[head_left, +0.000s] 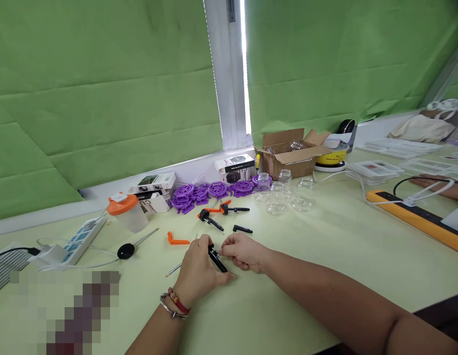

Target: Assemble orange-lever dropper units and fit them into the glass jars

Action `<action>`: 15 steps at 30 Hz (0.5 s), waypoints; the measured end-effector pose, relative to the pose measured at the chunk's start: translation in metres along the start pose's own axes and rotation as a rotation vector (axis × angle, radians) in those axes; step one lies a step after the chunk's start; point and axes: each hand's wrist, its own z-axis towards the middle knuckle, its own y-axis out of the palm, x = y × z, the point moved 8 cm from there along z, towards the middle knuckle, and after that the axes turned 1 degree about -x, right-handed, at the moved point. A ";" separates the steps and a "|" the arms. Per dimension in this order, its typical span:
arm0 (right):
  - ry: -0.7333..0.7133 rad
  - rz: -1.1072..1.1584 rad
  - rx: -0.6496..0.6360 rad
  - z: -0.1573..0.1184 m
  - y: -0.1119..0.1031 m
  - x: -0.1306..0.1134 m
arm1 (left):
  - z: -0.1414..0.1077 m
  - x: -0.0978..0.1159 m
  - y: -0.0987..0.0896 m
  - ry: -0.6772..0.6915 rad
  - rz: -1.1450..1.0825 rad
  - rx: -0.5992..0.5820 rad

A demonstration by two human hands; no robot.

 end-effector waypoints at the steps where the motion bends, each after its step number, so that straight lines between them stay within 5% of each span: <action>1: 0.001 -0.002 0.000 0.000 0.000 0.000 | 0.000 -0.001 0.000 0.000 0.003 0.000; 15: -0.002 -0.005 0.003 -0.003 0.002 -0.003 | 0.000 0.002 0.001 0.013 0.026 -0.009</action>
